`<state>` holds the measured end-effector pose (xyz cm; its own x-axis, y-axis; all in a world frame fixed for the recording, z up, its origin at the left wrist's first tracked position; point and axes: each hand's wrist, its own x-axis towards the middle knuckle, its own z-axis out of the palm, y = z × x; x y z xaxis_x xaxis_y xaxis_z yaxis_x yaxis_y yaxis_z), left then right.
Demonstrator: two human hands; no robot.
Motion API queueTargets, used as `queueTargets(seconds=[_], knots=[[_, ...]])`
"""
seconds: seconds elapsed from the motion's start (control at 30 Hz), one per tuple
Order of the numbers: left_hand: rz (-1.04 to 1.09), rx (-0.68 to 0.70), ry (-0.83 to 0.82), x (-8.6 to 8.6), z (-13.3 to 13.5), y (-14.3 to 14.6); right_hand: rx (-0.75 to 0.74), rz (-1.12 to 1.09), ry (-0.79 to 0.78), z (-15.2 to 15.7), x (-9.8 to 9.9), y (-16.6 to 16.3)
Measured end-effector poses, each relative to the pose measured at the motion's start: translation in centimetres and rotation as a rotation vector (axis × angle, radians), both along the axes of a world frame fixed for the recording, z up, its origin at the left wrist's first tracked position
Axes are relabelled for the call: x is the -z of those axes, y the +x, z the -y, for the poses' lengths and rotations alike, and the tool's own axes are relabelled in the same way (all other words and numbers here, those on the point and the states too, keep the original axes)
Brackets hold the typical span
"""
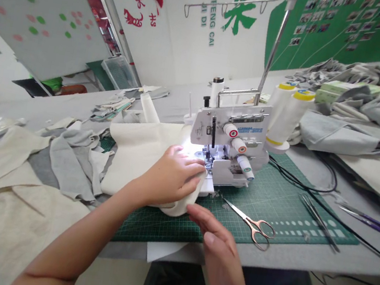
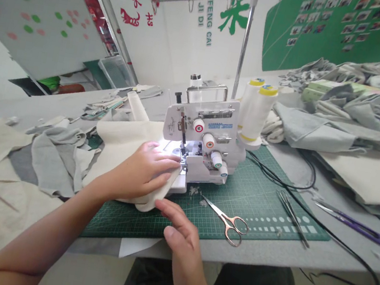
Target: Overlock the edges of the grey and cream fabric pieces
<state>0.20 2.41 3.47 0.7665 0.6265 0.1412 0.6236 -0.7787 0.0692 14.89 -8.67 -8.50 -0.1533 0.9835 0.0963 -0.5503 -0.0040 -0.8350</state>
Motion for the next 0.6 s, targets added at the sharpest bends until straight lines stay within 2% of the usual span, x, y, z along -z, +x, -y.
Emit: queueTargets(seconds=[0.27,0.5,0.6], knots=[[0.034,-0.094,0.046,1.2,1.5,0.5,0.179,0.053,0.027,-0.5,-0.1,1.7],[0.077,-0.181,0.123,2.1,2.4,1.7,0.249,0.004,0.042,-0.7,0.5,2.3],[0.09,-0.207,0.119,2.5,2.6,2.0,0.294,0.136,0.096,-0.9,0.4,3.0]])
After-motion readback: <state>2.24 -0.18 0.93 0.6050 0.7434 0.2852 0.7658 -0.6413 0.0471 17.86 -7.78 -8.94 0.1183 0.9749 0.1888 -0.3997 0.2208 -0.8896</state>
